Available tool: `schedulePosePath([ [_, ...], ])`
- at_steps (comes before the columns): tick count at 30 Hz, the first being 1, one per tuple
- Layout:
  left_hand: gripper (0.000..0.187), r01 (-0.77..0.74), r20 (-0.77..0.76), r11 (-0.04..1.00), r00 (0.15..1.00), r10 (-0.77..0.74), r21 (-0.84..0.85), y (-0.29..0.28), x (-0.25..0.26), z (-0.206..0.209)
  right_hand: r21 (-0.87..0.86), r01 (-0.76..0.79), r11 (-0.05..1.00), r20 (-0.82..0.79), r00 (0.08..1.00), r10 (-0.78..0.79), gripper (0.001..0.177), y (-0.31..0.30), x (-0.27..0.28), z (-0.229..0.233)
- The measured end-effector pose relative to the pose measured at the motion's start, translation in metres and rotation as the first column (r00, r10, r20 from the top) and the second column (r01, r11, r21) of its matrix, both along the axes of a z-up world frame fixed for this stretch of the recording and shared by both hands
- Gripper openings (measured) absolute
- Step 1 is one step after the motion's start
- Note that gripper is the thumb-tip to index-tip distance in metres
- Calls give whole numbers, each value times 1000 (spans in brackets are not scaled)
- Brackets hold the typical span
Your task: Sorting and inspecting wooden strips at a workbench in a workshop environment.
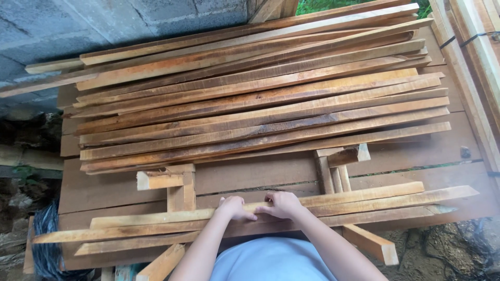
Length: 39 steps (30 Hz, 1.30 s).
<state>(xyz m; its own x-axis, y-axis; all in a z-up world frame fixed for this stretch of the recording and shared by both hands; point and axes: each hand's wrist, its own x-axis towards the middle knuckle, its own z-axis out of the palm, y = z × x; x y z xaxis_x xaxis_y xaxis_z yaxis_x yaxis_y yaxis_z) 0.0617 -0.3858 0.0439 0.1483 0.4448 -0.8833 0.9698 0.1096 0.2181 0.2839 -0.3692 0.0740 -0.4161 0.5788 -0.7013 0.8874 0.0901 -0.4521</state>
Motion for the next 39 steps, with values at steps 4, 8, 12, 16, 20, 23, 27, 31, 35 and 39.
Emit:
schedulePosePath([
  [4,75,32,-6,994,999,-33,-107,28,4,18,-33,232,972,-164,958,-234,43,36,-4,1],
  [8,46,-239,245,969,937,247,-63,104,0,21,322,514,795,-520,798,-305,19,114,-16,-2],
  [12,36,-553,555,774,765,326,309,226,-13,38,513,597,617,-556,778,-291,19,241,-23,-26],
  [16,17,-503,515,409,852,90,761,368,-59,-4,755,492,434,-495,861,-116,27,377,-8,-42],
  [20,49,-62,38,369,997,72,927,450,-90,-7,911,222,348,-197,974,-107,55,464,3,-43],
  [23,54,68,-88,436,996,26,897,477,-96,-9,914,64,400,-32,996,-87,65,500,10,-45],
  [27,37,154,-151,350,988,-36,924,474,-108,-40,923,-198,329,188,980,62,53,522,17,-42],
  [31,39,227,-224,19,969,-103,974,465,-111,-25,932,-271,240,223,952,209,50,526,39,-52],
  [35,39,207,-207,-16,962,-177,978,415,-117,26,937,-224,267,142,946,293,42,491,52,-1],
  [39,38,178,-172,6,958,-229,984,359,-127,87,932,-162,326,31,927,373,45,427,50,100],
])
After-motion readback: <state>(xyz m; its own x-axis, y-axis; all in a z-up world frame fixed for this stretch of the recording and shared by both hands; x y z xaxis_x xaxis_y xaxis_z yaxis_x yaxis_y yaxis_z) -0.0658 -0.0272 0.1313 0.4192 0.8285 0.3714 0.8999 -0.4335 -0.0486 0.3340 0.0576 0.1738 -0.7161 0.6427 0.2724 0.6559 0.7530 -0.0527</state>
